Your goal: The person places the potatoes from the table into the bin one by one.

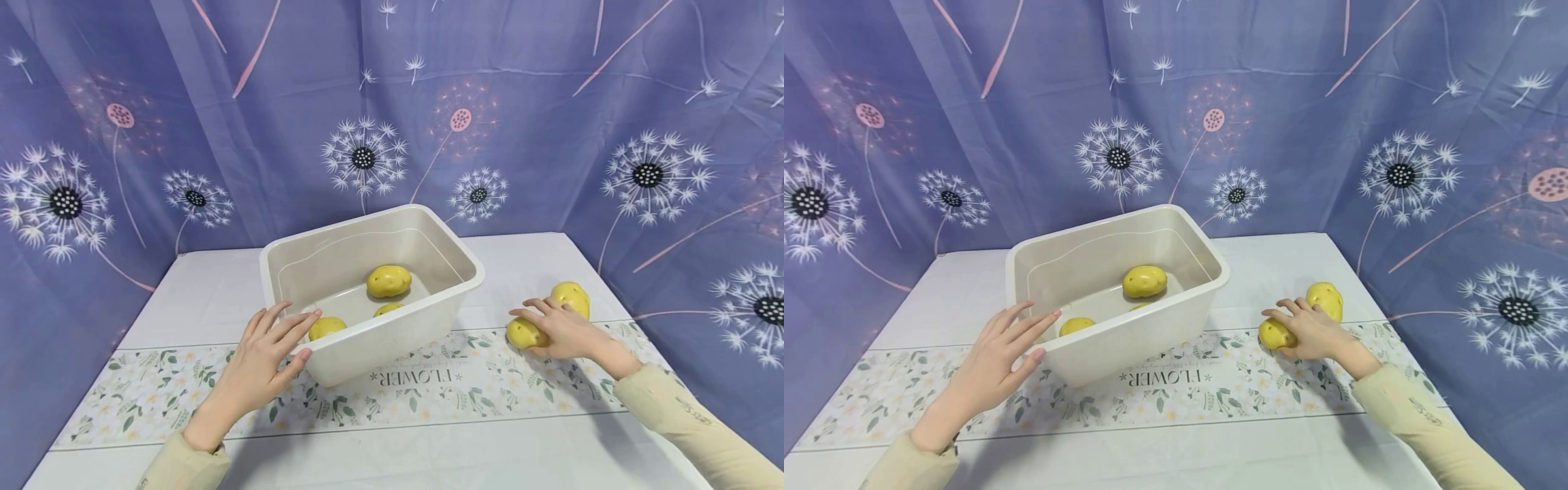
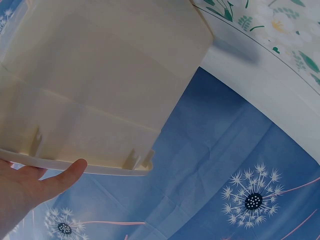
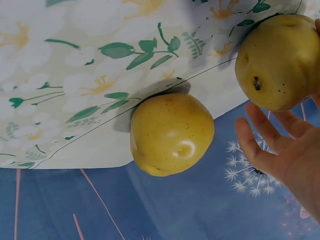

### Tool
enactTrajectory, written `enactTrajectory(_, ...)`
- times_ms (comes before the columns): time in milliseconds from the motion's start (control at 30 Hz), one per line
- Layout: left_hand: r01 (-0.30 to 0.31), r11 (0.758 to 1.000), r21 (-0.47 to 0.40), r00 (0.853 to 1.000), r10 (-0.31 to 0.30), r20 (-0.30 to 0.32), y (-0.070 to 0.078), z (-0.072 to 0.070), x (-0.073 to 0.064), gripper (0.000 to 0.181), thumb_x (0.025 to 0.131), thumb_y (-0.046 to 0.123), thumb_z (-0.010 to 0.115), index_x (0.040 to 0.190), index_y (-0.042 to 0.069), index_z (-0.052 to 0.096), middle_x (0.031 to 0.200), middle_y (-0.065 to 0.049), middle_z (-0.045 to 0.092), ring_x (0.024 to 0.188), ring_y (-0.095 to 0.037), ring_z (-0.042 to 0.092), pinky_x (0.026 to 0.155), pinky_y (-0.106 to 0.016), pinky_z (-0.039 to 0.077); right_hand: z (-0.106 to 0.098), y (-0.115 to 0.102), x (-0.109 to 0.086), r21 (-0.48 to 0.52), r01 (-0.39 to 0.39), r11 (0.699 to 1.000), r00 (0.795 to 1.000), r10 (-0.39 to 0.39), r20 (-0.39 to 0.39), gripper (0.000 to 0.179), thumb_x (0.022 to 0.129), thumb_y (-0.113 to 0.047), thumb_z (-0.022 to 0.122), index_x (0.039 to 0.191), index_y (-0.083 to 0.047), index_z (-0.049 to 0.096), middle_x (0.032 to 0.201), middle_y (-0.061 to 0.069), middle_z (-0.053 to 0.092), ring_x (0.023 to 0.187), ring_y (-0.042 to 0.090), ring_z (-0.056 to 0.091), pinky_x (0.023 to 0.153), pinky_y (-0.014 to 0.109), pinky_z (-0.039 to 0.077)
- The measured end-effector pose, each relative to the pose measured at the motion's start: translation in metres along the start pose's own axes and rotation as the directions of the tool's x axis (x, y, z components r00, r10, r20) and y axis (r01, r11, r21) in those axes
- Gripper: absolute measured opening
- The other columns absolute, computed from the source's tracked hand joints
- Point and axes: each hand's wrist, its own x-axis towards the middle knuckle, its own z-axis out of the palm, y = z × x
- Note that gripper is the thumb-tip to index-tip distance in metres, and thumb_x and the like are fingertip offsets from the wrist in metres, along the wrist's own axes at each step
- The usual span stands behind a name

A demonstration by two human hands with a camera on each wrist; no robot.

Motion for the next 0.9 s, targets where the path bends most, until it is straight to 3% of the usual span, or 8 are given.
enactTrajectory(167,0.002,1.0,0.001,1.0,-0.002,0.001,0.0001,0.0,-0.0003,0.049,0.088,0.032,0.051,0.135,0.024,0.04,0.126,-0.001,0.053,0.127,-0.031,0.033,0.099,-0.059,0.024,0.0012,-0.0013,0.0008,0.012,0.003,1.0,1.0,-0.003,0.027,0.065,0.061,-0.035,0.076,0.119,-0.016,0.055,0.107,0.009,0.056,0.093,0.028,0.053,0.07,0.046,0.047)
enactTrajectory(467,0.003,1.0,0.005,1.0,-0.003,0.007,0.0005,-0.001,-0.0002,0.049,0.088,0.032,0.051,0.135,0.023,0.04,0.126,0.0,0.053,0.128,-0.031,0.032,0.1,-0.059,0.024,0.0077,-0.0002,0.0003,0.034,0.021,0.999,0.999,-0.022,0.032,0.063,0.06,-0.032,0.077,0.117,-0.015,0.056,0.095,0.002,0.055,0.084,0.019,0.05,0.065,0.034,0.045)
enactTrajectory(900,0.003,1.0,0.012,1.0,-0.003,0.01,-0.0007,0.0005,-0.0003,0.049,0.088,0.033,0.05,0.136,0.024,0.039,0.127,0.0,0.053,0.127,-0.032,0.033,0.1,-0.058,0.024,0.0003,0.0026,0.0028,0.051,0.033,0.998,0.999,-0.033,-0.01,0.065,0.056,-0.028,0.079,0.115,-0.013,0.057,0.095,0.005,0.056,0.084,0.022,0.053,0.063,0.038,0.047)
